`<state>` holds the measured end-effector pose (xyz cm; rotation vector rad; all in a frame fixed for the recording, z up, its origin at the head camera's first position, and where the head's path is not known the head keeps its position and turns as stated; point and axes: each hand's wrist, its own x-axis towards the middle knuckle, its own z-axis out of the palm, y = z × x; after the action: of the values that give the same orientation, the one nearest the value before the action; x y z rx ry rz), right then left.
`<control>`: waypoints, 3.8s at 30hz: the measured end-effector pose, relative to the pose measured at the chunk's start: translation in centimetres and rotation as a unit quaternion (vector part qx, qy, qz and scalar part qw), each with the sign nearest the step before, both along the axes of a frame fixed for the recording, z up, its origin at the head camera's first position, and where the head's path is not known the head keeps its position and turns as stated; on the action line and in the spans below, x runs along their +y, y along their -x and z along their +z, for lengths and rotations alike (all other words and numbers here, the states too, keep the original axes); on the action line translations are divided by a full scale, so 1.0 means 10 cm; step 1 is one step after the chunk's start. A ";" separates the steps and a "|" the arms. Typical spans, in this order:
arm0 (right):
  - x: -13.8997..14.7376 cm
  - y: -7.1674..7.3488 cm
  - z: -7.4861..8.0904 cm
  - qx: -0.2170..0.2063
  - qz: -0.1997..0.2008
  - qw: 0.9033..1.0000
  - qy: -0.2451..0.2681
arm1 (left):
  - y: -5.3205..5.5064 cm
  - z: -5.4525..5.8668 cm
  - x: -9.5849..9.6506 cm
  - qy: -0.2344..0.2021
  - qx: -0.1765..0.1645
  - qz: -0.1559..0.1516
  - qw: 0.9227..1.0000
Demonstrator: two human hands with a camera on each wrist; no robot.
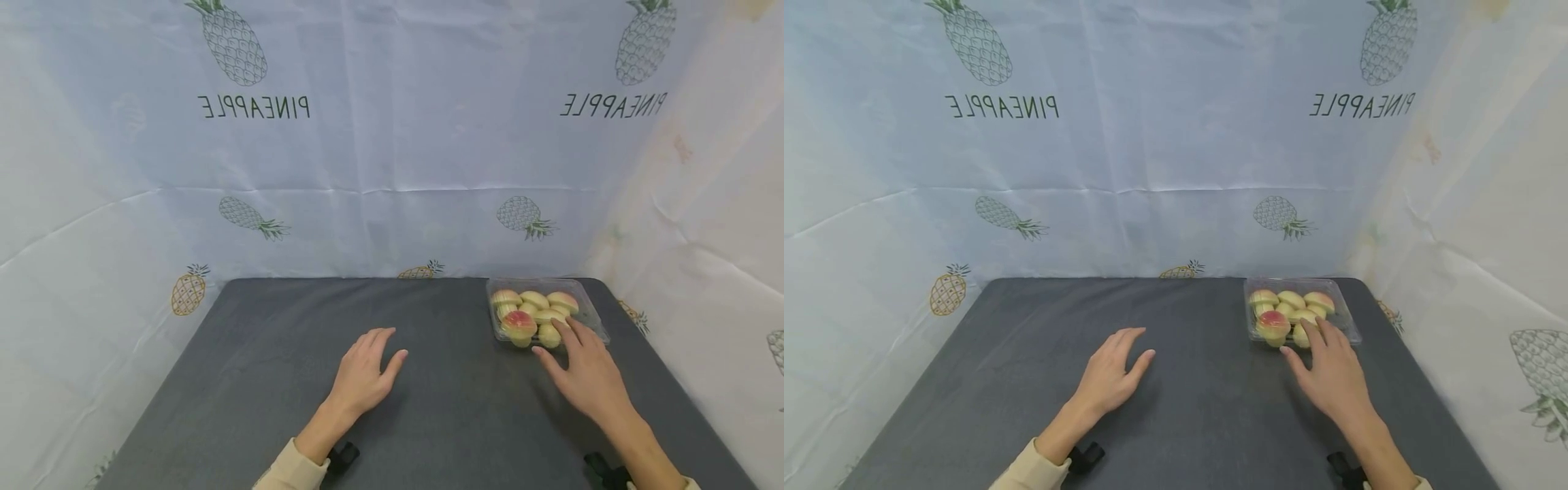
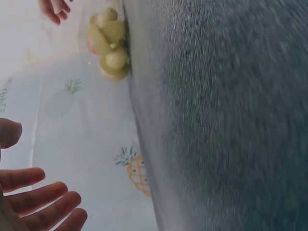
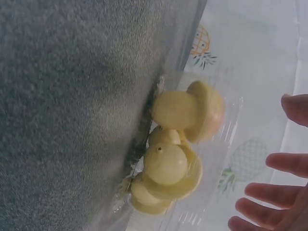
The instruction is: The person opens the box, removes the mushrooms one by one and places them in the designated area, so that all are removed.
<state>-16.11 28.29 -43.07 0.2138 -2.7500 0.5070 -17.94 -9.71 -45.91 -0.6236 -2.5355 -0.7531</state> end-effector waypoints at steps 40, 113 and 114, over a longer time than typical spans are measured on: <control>0.70 0.30 -0.09 -0.005 0.004 0.995 0.097 | 0.22 -0.01 0.44 -0.097 -0.121 -0.058 0.986; 1.12 0.52 -0.36 -0.193 0.034 0.955 0.224 | 0.53 0.01 1.43 -0.144 -0.265 -0.115 0.947; 1.12 0.52 -0.36 -0.193 0.034 0.955 0.223 | 0.53 0.01 1.45 -0.146 -0.267 -0.116 0.945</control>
<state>-21.30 39.54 -46.68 0.1043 -2.8977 1.2881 -23.27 4.81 -45.79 -0.6943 -2.7558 -1.5322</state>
